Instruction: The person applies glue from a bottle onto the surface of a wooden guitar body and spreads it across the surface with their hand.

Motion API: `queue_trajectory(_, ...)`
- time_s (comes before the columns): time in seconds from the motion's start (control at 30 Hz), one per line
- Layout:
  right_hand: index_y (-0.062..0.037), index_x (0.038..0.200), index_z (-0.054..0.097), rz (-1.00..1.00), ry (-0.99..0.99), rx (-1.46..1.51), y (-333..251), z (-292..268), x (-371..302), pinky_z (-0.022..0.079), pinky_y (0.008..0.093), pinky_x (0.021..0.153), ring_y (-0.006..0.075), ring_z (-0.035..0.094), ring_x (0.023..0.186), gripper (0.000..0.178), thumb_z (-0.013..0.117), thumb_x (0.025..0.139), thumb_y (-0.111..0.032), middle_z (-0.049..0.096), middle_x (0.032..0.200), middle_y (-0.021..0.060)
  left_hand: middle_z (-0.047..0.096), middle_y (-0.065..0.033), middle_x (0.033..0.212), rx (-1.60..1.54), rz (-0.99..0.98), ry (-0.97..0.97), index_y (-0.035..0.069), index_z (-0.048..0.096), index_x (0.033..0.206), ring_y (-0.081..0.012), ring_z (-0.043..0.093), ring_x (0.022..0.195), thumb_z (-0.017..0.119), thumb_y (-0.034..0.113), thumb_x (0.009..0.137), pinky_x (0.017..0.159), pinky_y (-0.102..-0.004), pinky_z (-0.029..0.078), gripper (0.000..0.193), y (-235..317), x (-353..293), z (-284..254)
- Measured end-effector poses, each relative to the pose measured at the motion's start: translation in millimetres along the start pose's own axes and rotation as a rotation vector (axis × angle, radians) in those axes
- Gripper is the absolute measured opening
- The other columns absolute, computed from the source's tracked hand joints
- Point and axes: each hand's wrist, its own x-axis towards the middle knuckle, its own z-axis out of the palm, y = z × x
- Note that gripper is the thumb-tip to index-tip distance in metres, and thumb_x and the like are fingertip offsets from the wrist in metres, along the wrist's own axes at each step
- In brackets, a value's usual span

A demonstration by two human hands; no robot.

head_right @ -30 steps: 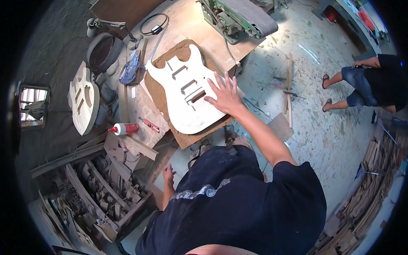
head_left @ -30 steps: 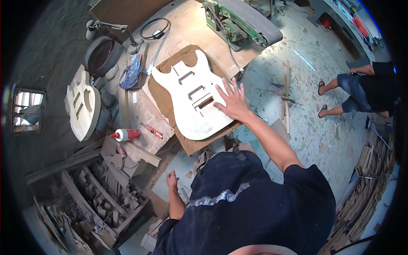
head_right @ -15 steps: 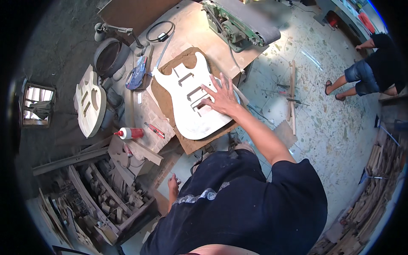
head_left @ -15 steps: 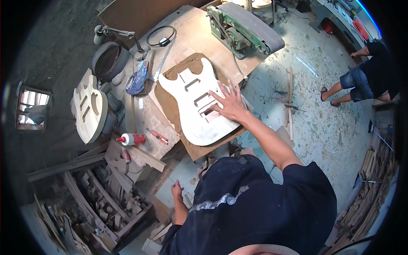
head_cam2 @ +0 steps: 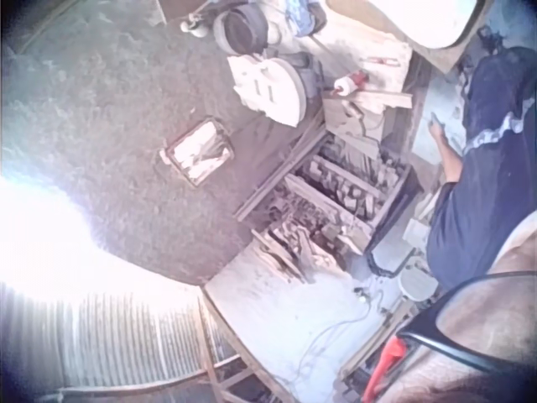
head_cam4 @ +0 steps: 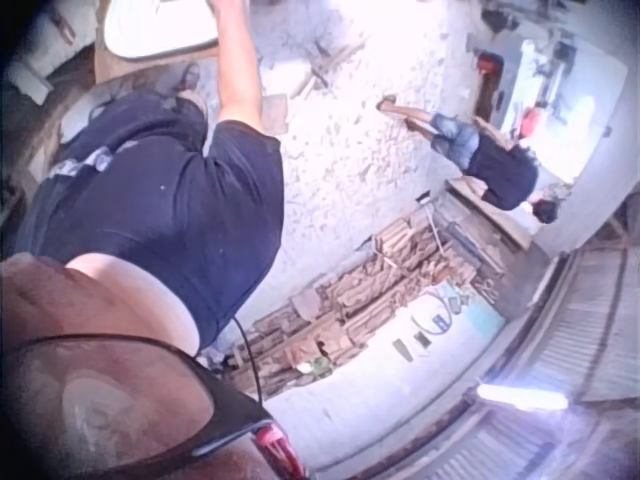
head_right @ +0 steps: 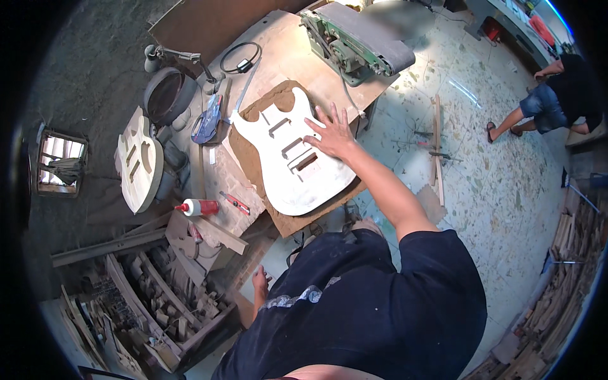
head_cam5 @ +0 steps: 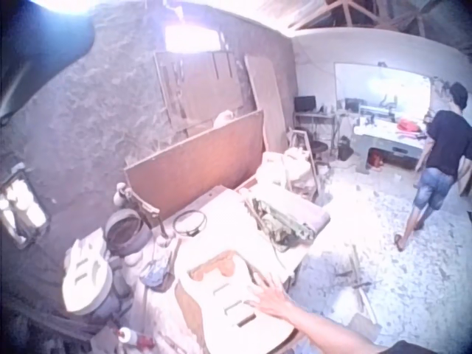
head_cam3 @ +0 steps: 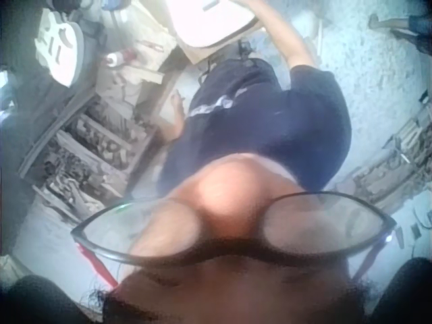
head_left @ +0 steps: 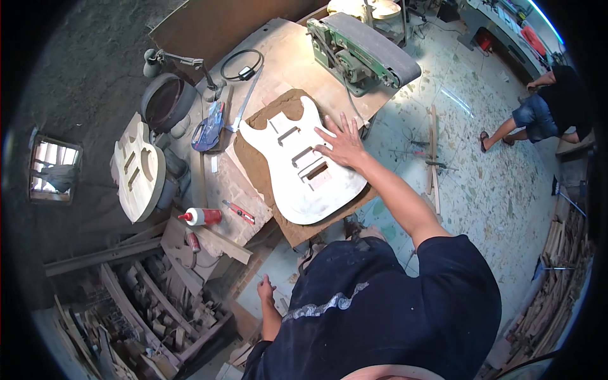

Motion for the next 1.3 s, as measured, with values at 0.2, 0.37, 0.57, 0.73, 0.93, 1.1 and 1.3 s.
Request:
queue_trajectory(0.2,-0.0384,0.158,0.028,-0.008,0.019,-0.039,9,0,18,-0.003,0.0637,0.121,0.0424,0.002,0.154,0.073,0.022,0.096,-0.076,0.015,0.169,0.0075,0.061,-0.0179,0.112,0.007,-0.031,-0.018,-0.008,0.053,0.126,-0.0261,0.063,0.096,0.065,0.049,0.095,0.075,-0.0379,0.06,0.065,-1,-5,7)
queue_trajectory(0.37,-0.0375,0.157,0.031,-0.034,-0.004,0.001,22,-4,40,-0.004,0.0642,0.12,0.0414,0.0,0.154,0.072,0.023,0.097,-0.075,0.014,0.169,0.0075,0.061,-0.0174,0.113,-0.032,-0.025,-0.007,-0.007,0.053,0.126,-0.0258,0.063,0.094,0.065,0.048,0.095,0.072,-0.037,0.059,0.064,-9,-11,8)
queue_trajectory(0.57,-0.0384,0.157,0.032,-0.073,0.049,-0.037,50,-9,61,-0.001,0.064,0.12,0.0413,0.0,0.154,0.064,0.028,0.1,-0.068,0.006,0.17,0.0063,0.063,-0.0176,0.12,-0.052,-0.062,0.055,-0.002,0.049,0.135,-0.0288,0.07,0.083,0.062,0.055,0.094,0.054,-0.0338,0.048,0.072,-37,-26,-3)
queue_trajectory(0.73,-0.0432,0.156,0.031,-0.242,-0.109,0.076,55,-12,38,0.002,0.0624,0.121,0.0418,-0.001,0.154,0.061,0.034,0.1,-0.066,0.008,0.169,0.0085,0.061,-0.019,0.116,-0.067,-0.133,0.095,-0.008,0.051,0.132,-0.0272,0.064,0.094,0.06,0.052,0.096,0.077,-0.0404,0.057,0.07,-43,-62,10)
queue_trajectory(0.93,-0.05,0.153,0.034,-0.439,-0.164,0.068,77,-19,36,0.001,0.0608,0.122,0.0439,0.0,0.154,0.061,0.032,0.097,-0.073,0.01,0.169,0.009,0.061,-0.0202,0.118,0.038,-0.12,0.034,-0.008,0.05,0.135,-0.0287,0.063,0.099,0.061,0.05,0.096,0.079,-0.0402,0.057,0.07,-48,-64,12)
queue_trajectory(1.1,-0.0495,0.152,0.036,-0.51,-0.162,0.062,74,-17,16,0.001,0.0616,0.122,0.0456,-0.001,0.153,0.059,0.033,0.098,-0.072,0.009,0.169,0.0104,0.057,-0.0235,0.135,-0.079,-0.047,0.034,-0.007,0.045,0.139,-0.0355,0.067,0.102,0.06,0.048,0.098,0.084,-0.0437,0.055,0.071,-44,-42,19)
queue_trajectory(1.3,-0.0487,0.153,0.034,-0.42,-0.179,0.34,79,-5,9,0.001,0.0637,0.121,0.0465,-0.005,0.153,0.06,0.029,0.098,-0.072,0.004,0.169,0.0109,0.062,-0.0206,0.119,-0.084,0.017,0.01,-0.007,0.055,0.127,-0.0267,0.062,0.101,0.062,0.046,0.097,0.078,-0.0379,0.057,0.062,-10,-47,40)
